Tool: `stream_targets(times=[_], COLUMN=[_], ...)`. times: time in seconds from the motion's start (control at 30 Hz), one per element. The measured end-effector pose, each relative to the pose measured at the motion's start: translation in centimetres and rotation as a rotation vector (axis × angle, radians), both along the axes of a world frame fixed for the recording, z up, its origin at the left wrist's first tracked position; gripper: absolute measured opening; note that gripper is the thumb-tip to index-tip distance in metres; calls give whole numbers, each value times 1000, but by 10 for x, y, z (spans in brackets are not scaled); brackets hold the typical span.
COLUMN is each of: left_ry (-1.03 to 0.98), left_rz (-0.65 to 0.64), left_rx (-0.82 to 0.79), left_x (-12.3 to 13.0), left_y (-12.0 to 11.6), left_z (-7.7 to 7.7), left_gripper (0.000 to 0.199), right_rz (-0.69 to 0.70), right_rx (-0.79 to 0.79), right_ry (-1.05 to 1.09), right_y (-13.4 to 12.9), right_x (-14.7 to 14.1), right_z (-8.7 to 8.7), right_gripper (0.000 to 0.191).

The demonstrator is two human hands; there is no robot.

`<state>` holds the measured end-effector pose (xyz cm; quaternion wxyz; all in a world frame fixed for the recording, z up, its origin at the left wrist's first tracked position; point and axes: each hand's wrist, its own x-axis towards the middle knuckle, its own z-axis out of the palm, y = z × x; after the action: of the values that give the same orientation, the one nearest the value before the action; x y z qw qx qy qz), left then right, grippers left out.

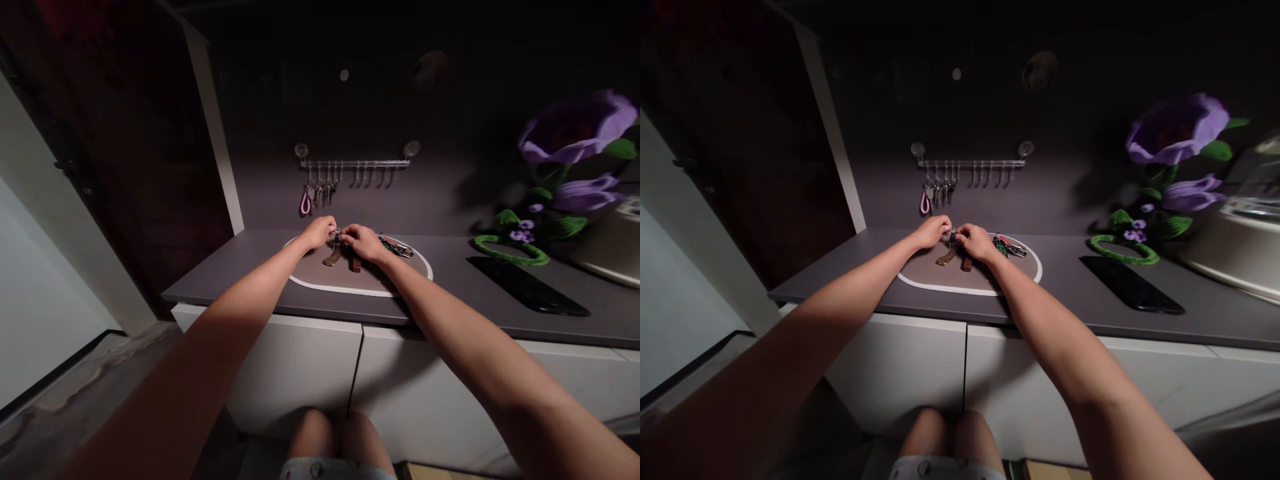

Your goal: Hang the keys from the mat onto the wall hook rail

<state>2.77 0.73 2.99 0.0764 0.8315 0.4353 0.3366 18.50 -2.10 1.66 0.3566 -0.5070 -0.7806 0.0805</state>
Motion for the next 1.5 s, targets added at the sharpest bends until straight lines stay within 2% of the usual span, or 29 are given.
stream_targets(times=[0.27,0.37,0.53,0.8,0.93,1.07,1.23,1.37,1.5], left_ry=[-519,-590,-627,-620,-597,-484,-319,-255,-245], left_rz=[-62,-110,-174,-233,-167,-51,54,74,63], left_rx=[-254,-318,-328,-233,-192,-103,42,88,101], left_x=[13,13,11,12,13,12,10,10,10], left_y=[0,0,2,4,1,-4,-9,-9,-8], left_z=[-10,-15,-20,-28,-29,-27,-23,-23,-25], left_gripper=[12,11,9,10,11,16,22,24,24], right_rz=[36,71,110,115,118,121,164,188,166], right_rx=[22,1,-37,-8,9,4,-90,-169,-224], right_ry=[280,378,465,466,476,544,699,841,937], right_y=[11,15,16,12,13,16,16,13,11], right_x=[1,0,2,5,5,5,3,-1,-6], right_z=[-3,-5,-6,-3,-2,-3,-1,7,21], right_gripper=[19,21,22,24,23,23,29,33,27])
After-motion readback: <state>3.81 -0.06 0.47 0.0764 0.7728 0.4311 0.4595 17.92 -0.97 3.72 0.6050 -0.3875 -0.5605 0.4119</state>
